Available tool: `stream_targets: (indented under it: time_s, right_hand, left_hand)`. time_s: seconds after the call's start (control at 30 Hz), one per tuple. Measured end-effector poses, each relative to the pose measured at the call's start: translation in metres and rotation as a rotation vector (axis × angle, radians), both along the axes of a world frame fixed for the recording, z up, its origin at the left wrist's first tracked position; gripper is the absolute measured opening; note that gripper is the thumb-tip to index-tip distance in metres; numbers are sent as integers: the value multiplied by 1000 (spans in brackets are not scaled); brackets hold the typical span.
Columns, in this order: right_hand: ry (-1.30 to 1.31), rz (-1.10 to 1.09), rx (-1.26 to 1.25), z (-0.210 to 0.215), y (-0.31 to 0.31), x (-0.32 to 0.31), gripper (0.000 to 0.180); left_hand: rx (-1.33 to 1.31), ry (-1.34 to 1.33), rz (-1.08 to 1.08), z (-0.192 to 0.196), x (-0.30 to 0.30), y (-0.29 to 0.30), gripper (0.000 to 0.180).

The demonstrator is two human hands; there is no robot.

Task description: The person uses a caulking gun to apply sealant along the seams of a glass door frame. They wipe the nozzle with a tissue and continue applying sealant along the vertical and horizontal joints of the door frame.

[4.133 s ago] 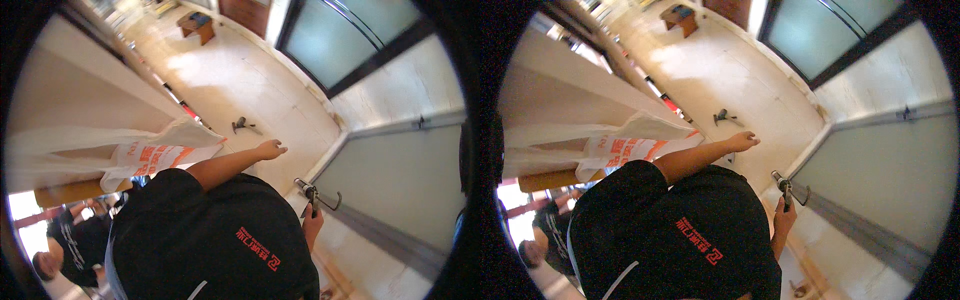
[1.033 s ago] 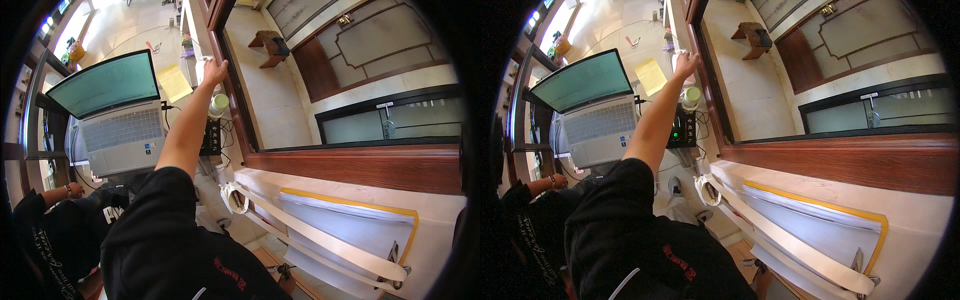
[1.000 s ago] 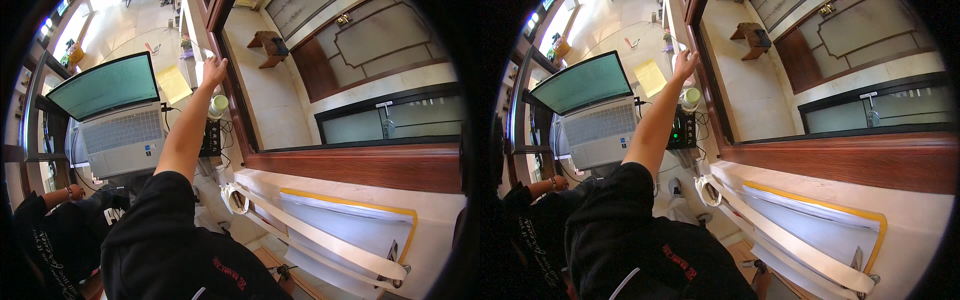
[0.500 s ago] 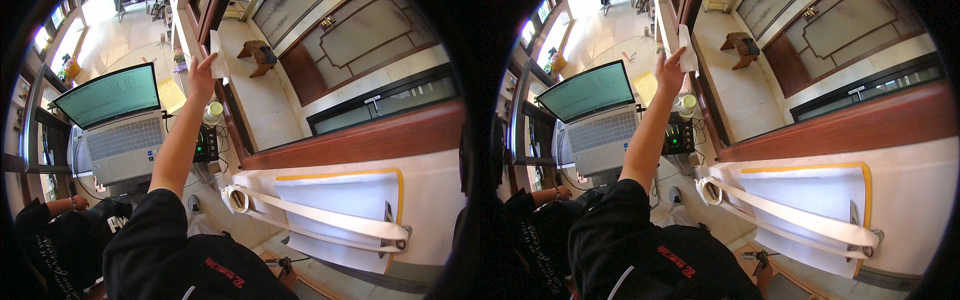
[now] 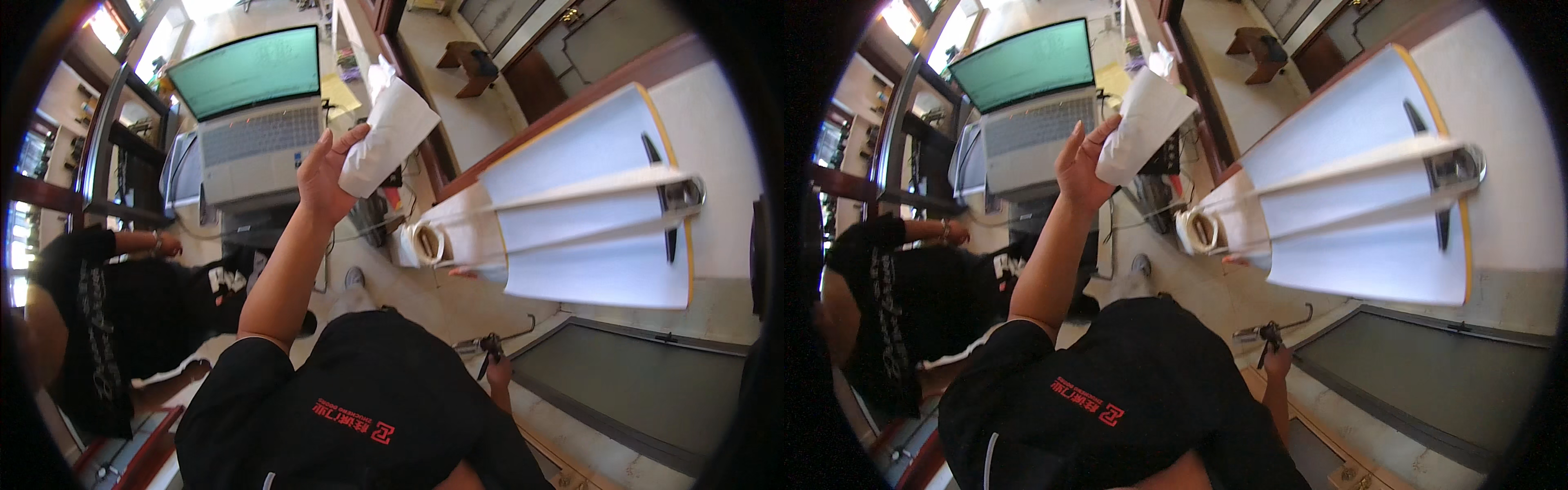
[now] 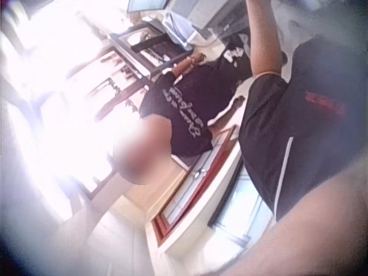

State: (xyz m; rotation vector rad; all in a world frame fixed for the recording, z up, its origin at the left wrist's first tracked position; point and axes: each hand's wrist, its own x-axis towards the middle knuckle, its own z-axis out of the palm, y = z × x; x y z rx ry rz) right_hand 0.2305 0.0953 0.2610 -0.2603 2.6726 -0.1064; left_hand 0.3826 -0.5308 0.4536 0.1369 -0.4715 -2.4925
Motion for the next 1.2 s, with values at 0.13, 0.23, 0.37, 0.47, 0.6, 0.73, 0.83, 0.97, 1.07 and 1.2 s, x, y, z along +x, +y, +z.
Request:
stream_targets:
  time_s: [0.13, 0.23, 0.37, 0.47, 0.6, 0.73, 0.83, 0.97, 1.07, 1.2]
  right_hand:
    - [57, 14, -99, 0, 4, 9, 31]
    - [67, -201, -216, -2, 14, 20, 43]
    - [-153, -816, -680, 3, 28, 31, 40]
    - [-438, -1087, -1016, 28, 37, 45, 43]
    - [-469, -1200, -1336, 69, 25, 64, 51]
    - [-485, -1203, -1460, 109, 9, 70, 55]
    - [-441, -1158, -1597, 131, 4, 64, 46]
    - [-295, -1240, -1627, 150, 11, 39, 34]
    - [-208, -1269, -1624, 161, 20, 17, 30]
    - [-106, -1222, -1608, 175, 32, -9, 32]
  left_hand:
    - [118, 45, -137, 9, 47, 85, 80]
    - [136, -91, -200, 6, 56, 150, 81]
    - [24, -220, -420, -2, 39, 235, 84]
    - [-104, -234, -623, -5, 16, 292, 85]
    - [-243, -225, -819, -10, -27, 350, 88]
    - [-293, -204, -974, -18, -67, 401, 90]
    - [-262, -189, -1101, -25, -92, 432, 90]
    - [-163, -153, -1207, -31, -122, 469, 91]
    - [-8, -100, -1248, -29, -152, 481, 98]
    - [178, 34, -1341, -20, -202, 480, 110]
